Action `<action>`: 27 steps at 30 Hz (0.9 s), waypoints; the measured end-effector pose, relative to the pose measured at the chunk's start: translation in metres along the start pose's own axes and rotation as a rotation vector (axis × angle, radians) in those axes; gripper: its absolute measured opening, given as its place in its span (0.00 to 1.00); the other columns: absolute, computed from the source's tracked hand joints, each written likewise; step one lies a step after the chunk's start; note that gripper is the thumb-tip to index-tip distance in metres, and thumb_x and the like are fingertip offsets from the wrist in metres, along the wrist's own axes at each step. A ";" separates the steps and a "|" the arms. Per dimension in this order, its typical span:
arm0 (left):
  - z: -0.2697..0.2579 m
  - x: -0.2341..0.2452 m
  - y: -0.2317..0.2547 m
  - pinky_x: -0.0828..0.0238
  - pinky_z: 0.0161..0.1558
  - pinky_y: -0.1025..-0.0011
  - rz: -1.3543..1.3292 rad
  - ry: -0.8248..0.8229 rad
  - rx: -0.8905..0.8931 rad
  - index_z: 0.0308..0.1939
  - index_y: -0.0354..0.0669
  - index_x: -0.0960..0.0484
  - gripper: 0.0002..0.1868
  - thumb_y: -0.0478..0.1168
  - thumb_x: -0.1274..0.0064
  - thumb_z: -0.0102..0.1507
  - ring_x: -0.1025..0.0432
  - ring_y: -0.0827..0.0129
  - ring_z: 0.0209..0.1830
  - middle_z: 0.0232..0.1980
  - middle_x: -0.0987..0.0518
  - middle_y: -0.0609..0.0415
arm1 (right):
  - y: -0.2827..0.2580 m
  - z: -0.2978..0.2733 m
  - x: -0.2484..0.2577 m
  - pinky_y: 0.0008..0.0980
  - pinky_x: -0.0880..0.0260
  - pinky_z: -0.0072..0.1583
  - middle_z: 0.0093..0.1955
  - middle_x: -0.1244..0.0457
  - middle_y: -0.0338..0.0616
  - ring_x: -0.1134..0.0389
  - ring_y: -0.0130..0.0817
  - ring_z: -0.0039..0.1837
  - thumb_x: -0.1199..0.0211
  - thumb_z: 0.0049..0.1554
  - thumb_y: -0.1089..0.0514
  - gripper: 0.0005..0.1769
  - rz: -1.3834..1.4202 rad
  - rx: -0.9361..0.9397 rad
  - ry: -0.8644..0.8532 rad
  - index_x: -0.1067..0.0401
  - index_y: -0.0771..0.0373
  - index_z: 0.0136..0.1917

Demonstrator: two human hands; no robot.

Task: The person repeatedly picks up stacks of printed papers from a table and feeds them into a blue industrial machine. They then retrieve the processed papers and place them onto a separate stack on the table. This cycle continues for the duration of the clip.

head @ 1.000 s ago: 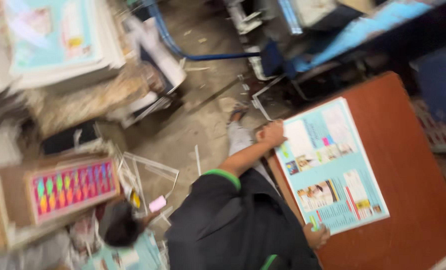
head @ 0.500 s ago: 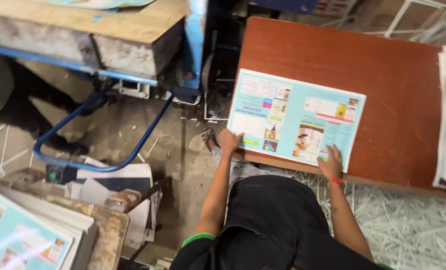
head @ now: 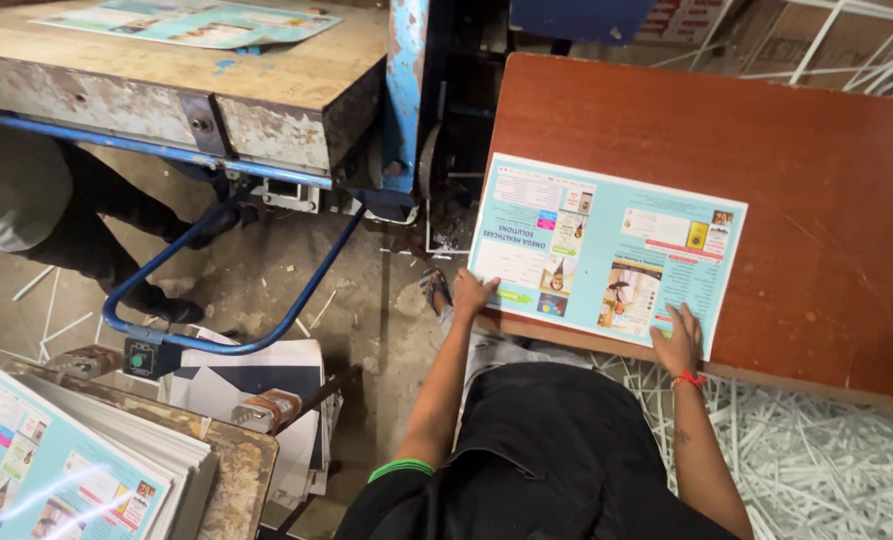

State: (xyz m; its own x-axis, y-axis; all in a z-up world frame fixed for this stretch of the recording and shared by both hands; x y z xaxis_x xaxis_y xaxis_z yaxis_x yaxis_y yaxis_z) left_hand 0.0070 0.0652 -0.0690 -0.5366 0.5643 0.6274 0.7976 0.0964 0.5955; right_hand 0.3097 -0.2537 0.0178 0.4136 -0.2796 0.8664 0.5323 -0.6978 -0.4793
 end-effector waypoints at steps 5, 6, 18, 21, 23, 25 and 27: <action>-0.003 -0.004 -0.002 0.31 0.59 0.52 0.100 0.041 0.050 0.57 0.30 0.34 0.45 0.62 0.33 0.54 0.30 0.38 0.61 0.60 0.27 0.30 | -0.016 -0.003 0.009 0.62 0.54 0.77 0.85 0.53 0.45 0.58 0.55 0.84 0.34 0.51 0.52 0.39 0.015 -0.084 -0.023 0.36 0.51 0.75; -0.004 -0.009 -0.006 0.31 0.60 0.52 0.109 0.016 0.088 0.58 0.31 0.35 0.45 0.63 0.34 0.55 0.30 0.39 0.61 0.60 0.27 0.30 | -0.017 -0.003 0.011 0.64 0.55 0.76 0.85 0.54 0.43 0.59 0.54 0.85 0.34 0.50 0.52 0.39 0.013 -0.116 -0.029 0.36 0.50 0.75; -0.002 -0.021 -0.012 0.41 0.63 0.44 0.109 -0.104 0.264 0.66 0.35 0.44 0.54 0.63 0.30 0.52 0.39 0.42 0.69 0.68 0.36 0.35 | -0.012 0.005 0.016 0.68 0.57 0.74 0.85 0.56 0.40 0.63 0.54 0.85 0.33 0.50 0.49 0.40 -0.029 -0.229 -0.073 0.39 0.48 0.76; -0.004 -0.022 -0.010 0.38 0.62 0.42 0.123 -0.071 0.232 0.63 0.36 0.40 0.46 0.62 0.35 0.57 0.35 0.43 0.68 0.66 0.33 0.39 | -0.014 0.003 0.013 0.67 0.57 0.75 0.86 0.56 0.42 0.62 0.56 0.84 0.33 0.53 0.49 0.41 -0.020 -0.164 -0.047 0.39 0.48 0.77; -0.009 -0.019 -0.010 0.35 0.61 0.44 0.130 -0.062 0.223 0.62 0.35 0.39 0.44 0.62 0.36 0.58 0.34 0.42 0.67 0.65 0.33 0.38 | -0.016 0.000 0.010 0.65 0.56 0.76 0.85 0.55 0.43 0.61 0.57 0.84 0.32 0.52 0.47 0.40 0.017 -0.122 -0.016 0.39 0.49 0.76; -0.003 -0.015 -0.004 0.34 0.61 0.45 0.125 -0.051 0.221 0.62 0.35 0.39 0.44 0.62 0.37 0.58 0.34 0.42 0.66 0.64 0.33 0.37 | -0.014 0.006 0.008 0.64 0.55 0.76 0.84 0.53 0.43 0.60 0.56 0.83 0.32 0.52 0.47 0.39 0.030 -0.124 0.021 0.38 0.48 0.75; -0.007 -0.015 -0.004 0.34 0.61 0.45 0.114 -0.051 0.245 0.63 0.35 0.39 0.45 0.62 0.37 0.57 0.33 0.42 0.66 0.65 0.32 0.37 | -0.006 0.003 0.002 0.64 0.56 0.76 0.84 0.52 0.42 0.59 0.55 0.84 0.32 0.51 0.49 0.38 0.016 -0.178 0.045 0.35 0.48 0.74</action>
State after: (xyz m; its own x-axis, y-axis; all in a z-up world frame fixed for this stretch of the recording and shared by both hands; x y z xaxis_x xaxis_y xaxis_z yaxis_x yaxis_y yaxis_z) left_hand 0.0104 0.0503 -0.0770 -0.4295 0.6230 0.6537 0.8985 0.2220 0.3788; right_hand 0.3092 -0.2478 0.0221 0.3852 -0.3180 0.8663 0.3856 -0.7974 -0.4641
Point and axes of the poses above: each hand's wrist, its own z-axis towards the middle knuckle, its own x-axis out of the back of the hand, y = z × x, the point moved 7 cm from there along z, towards the middle knuckle
